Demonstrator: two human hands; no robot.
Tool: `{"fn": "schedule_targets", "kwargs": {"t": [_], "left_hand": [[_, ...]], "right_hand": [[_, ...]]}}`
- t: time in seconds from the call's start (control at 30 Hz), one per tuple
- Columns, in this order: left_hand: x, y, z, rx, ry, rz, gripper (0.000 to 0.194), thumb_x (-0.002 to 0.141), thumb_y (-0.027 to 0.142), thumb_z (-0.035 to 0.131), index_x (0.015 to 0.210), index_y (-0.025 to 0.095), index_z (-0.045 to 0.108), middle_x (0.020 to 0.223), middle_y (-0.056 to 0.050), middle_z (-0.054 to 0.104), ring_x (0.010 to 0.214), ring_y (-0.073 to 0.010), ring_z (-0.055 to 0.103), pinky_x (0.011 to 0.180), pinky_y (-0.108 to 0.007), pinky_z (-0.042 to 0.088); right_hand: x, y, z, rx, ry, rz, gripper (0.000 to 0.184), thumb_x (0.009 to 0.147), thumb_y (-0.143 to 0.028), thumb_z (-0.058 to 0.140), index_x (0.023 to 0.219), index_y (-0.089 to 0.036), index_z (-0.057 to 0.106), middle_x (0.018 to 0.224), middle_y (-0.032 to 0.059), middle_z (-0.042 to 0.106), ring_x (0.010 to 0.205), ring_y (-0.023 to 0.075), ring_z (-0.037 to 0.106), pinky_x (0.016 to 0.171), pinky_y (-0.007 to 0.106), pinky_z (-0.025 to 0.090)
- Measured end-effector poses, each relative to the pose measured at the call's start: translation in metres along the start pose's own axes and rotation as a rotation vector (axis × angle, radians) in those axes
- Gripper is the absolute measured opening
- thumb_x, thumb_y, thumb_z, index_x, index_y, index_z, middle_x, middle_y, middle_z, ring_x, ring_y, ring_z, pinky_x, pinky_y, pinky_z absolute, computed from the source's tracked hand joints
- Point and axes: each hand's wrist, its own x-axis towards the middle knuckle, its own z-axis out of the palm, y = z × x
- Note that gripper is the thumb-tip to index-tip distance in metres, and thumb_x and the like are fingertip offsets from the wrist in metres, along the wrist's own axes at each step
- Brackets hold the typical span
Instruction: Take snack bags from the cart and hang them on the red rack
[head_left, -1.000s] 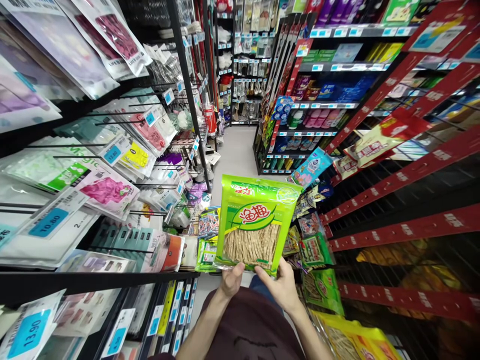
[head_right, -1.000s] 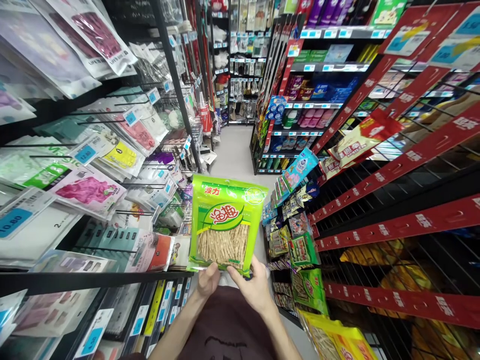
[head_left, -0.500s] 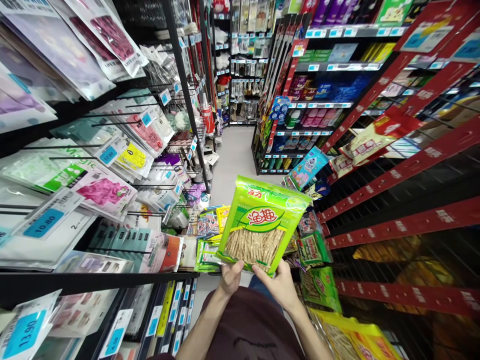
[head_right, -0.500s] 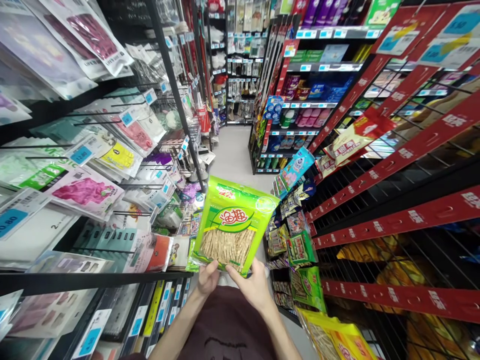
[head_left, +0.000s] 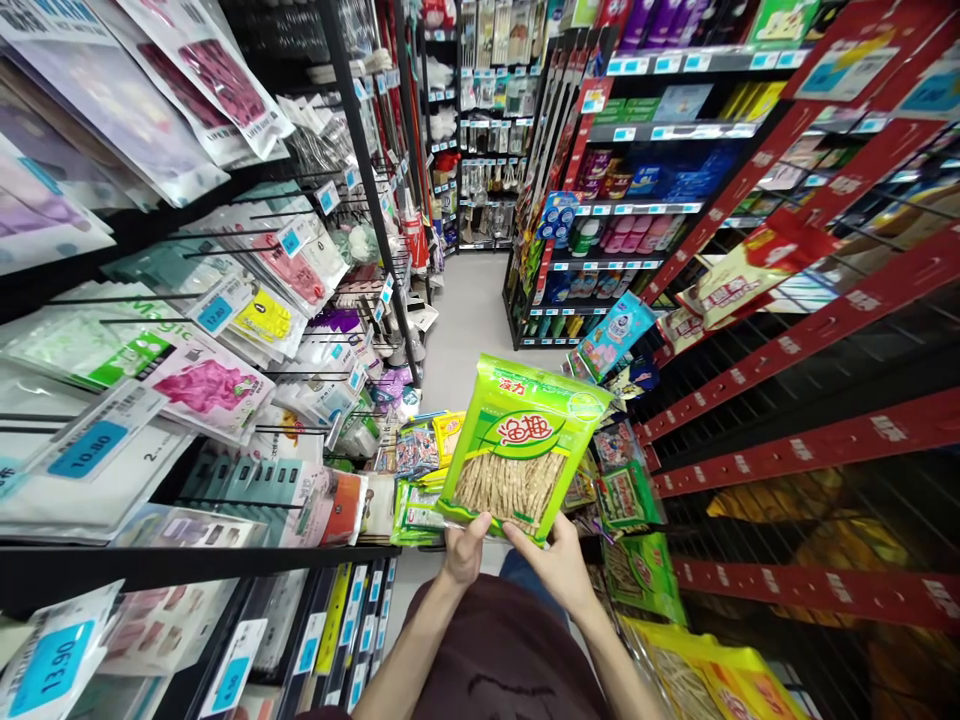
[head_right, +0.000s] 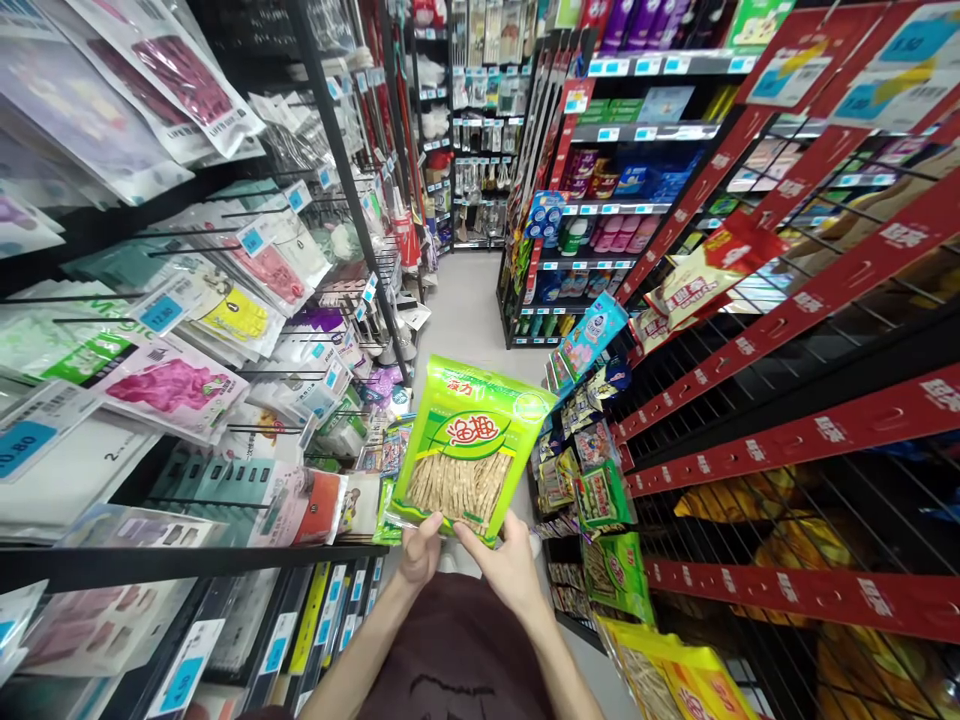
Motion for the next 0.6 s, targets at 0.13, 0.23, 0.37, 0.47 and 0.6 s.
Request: {"fn": "schedule_targets", "kwargs": {"t": [0.13, 0.23, 0.37, 0.47, 0.6], "left_hand": [[0.002, 0.001, 0.002, 0.005, -0.021, 0.005, 0.046, 0.068, 0.035, 0.074, 0.110, 0.019, 0.066, 0.104, -0.007, 0.071, 0.116, -0.0293, 0.057, 0.105, -0.044, 0.039], [0.004, 0.001, 0.001, 0.000, -0.039, 0.007, 0.042, 0.070, 0.034, 0.073, 0.109, 0.020, 0.067, 0.104, -0.007, 0.071, 0.119, -0.0277, 0.056, 0.107, -0.042, 0.037], [0.006, 0.000, -0.002, 0.017, -0.014, 0.004, 0.039, 0.070, 0.033, 0.073, 0.107, 0.020, 0.068, 0.105, -0.007, 0.071, 0.119, -0.0271, 0.055, 0.106, -0.041, 0.039], [0.007, 0.000, -0.005, 0.034, 0.012, 0.022, 0.039, 0.071, 0.033, 0.073, 0.107, 0.021, 0.067, 0.105, -0.006, 0.071, 0.119, -0.0267, 0.055, 0.105, -0.040, 0.039], [0.008, -0.001, -0.008, 0.042, 0.027, 0.043, 0.038, 0.073, 0.031, 0.072, 0.109, 0.021, 0.067, 0.104, -0.006, 0.071, 0.119, -0.0255, 0.055, 0.107, -0.039, 0.038]], "right_hand": [[0.002, 0.001, 0.001, 0.004, 0.006, 0.014, 0.038, 0.070, -0.041, 0.077, 0.097, -0.016, 0.067, 0.098, 0.0120, 0.073, 0.085, 0.0267, 0.069, 0.075, 0.036, 0.056], [0.004, 0.003, 0.001, -0.017, 0.004, 0.015, 0.040, 0.071, -0.041, 0.076, 0.099, -0.014, 0.067, 0.099, 0.0141, 0.072, 0.085, 0.0278, 0.069, 0.076, 0.038, 0.056], [0.007, 0.004, 0.004, -0.048, 0.003, 0.003, 0.040, 0.071, -0.041, 0.075, 0.098, -0.013, 0.067, 0.099, 0.0149, 0.072, 0.087, 0.0287, 0.068, 0.079, 0.040, 0.055], [0.009, 0.005, 0.007, -0.064, 0.006, -0.009, 0.039, 0.071, -0.041, 0.075, 0.096, -0.013, 0.067, 0.097, 0.0140, 0.072, 0.086, 0.0284, 0.068, 0.078, 0.040, 0.055], [0.012, 0.006, 0.011, -0.112, 0.017, -0.027, 0.038, 0.071, -0.042, 0.074, 0.094, -0.013, 0.068, 0.094, 0.0133, 0.072, 0.084, 0.0278, 0.068, 0.077, 0.040, 0.056]]}}
